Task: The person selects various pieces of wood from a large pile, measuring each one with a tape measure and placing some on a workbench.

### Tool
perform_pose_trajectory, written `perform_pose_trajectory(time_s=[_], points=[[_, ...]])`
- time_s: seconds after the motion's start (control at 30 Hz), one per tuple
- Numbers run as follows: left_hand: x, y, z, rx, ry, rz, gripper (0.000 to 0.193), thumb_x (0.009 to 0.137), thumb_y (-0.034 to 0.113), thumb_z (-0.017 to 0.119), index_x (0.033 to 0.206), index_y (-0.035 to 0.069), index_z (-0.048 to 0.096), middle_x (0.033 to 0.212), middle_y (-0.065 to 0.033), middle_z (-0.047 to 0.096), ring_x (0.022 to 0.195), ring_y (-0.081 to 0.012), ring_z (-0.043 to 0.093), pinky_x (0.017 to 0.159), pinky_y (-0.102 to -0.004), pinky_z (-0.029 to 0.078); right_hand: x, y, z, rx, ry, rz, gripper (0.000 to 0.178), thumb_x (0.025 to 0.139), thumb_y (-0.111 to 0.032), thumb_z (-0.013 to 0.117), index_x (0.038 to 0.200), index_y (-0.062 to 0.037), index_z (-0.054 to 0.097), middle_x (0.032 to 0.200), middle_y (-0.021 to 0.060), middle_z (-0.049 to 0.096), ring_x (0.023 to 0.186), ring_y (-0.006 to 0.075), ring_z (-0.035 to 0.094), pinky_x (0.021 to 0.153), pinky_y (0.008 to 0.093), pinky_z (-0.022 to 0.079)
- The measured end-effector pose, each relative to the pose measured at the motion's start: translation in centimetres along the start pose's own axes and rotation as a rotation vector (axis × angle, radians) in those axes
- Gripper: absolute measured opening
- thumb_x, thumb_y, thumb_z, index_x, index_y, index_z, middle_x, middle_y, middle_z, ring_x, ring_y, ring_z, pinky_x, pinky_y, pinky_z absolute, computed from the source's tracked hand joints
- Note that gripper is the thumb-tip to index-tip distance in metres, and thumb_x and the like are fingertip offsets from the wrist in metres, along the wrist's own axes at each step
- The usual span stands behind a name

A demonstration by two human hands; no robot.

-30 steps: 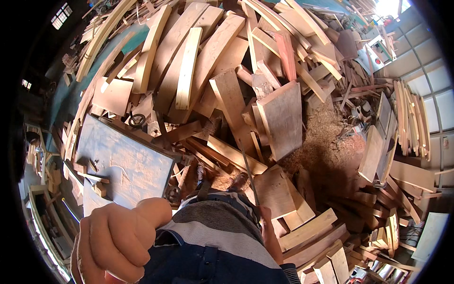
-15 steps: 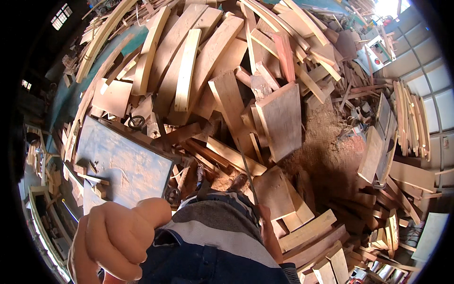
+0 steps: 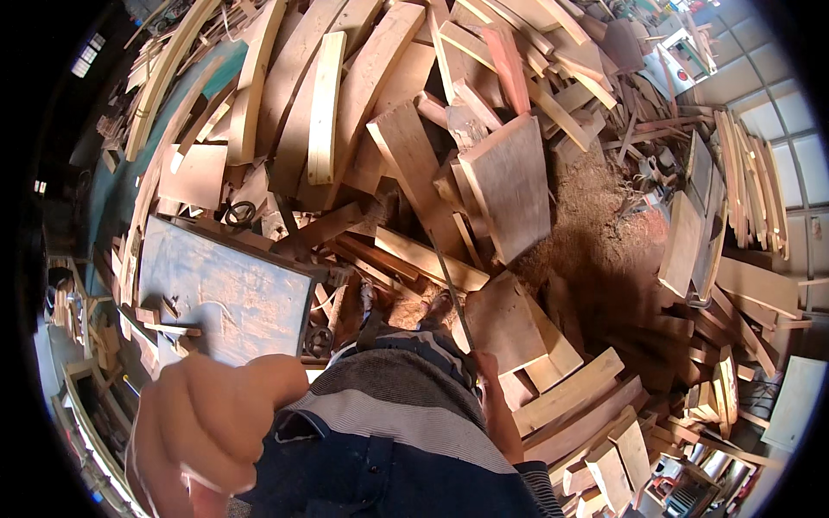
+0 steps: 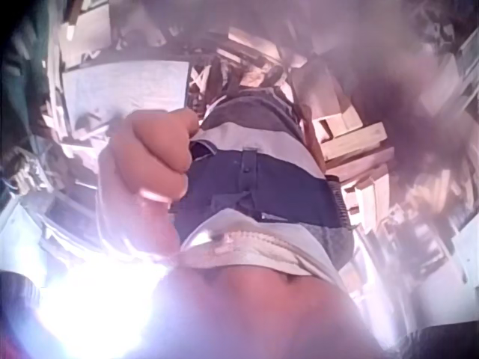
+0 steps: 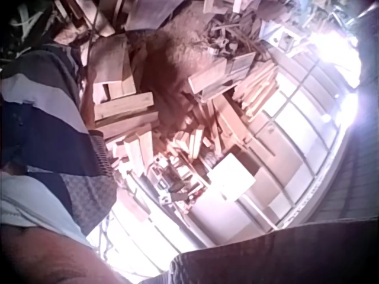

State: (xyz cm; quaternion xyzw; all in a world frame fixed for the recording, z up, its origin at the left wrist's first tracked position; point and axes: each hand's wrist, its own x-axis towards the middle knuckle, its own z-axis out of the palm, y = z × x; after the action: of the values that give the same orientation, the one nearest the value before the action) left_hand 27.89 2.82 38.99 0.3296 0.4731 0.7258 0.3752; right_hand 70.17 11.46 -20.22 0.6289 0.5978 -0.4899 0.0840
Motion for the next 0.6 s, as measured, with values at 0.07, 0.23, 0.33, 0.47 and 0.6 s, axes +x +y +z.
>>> perform_pose_trajectory(time_s=[0.07,0.23,0.33,0.47,0.6], points=[[4.3,-3.6,-3.4,-0.123,-0.432,0.418,0.03,0.082,0.01,0.068,0.063,0.012,0.046,0.066,-0.0007,0.059,0.056,-0.0146,0.049,0.051,-0.0323,0.041,-0.2,-0.6,0.4,0.054,0.001,0.004,0.046,0.082,-0.045,0.071,0.091,-0.0008,0.076,0.085,0.0158,0.075,0.081,0.0241,0.07,0.074,0.0387,0.053],[3.4,-13.3,-6.0,-0.115,-0.197,0.445,0.017,0.084,-0.003,0.075,0.091,0.002,0.06,0.089,-0.0109,0.07,0.068,-0.0168,0.06,0.062,-0.0276,0.05,-1.8,-4.5,-0.1,0.086,0.061,0.222,0.036,0.077,-0.036,0.069,0.088,-0.0028,0.079,0.076,0.0146,0.073,0.072,0.0244,0.07,0.067,0.0385,0.053],[2.2,-18.1,-8.0,0.069,-0.067,0.311,0.02,0.084,-0.01,0.073,0.098,0.001,0.063,0.093,-0.012,0.069,0.067,-0.0086,0.056,0.06,-0.0227,0.046,-2.4,-5.7,-0.6,0.142,0.046,0.213,0.035,0.077,-0.036,0.07,0.089,-0.0038,0.079,0.076,0.0134,0.073,0.072,0.0234,0.07,0.067,0.0386,0.052],[0.2,-23.2,-10.7,0.303,-0.081,0.027,0.026,0.085,-0.01,0.072,0.108,0.0,0.066,0.1,-0.0082,0.068,0.077,-0.008,0.061,0.063,-0.0224,0.048,-1.8,-3.7,0.7,0.21,0.076,0.226,0.034,0.076,-0.034,0.07,0.087,-0.0029,0.078,0.073,0.0134,0.071,0.069,0.0226,0.068,0.064,0.0384,0.051],[-1.0,-23.9,-12.3,0.436,-0.029,-0.164,0.017,0.089,-0.003,0.074,0.105,-0.001,0.067,0.09,-0.001,0.067,0.071,-0.0023,0.057,0.061,-0.0209,0.046,-1.4,-4.7,0.6,0.163,0.078,0.216,0.034,0.075,-0.033,0.07,0.087,-0.0016,0.078,0.073,0.0143,0.071,0.067,0.0232,0.067,0.063,0.0383,0.051]])
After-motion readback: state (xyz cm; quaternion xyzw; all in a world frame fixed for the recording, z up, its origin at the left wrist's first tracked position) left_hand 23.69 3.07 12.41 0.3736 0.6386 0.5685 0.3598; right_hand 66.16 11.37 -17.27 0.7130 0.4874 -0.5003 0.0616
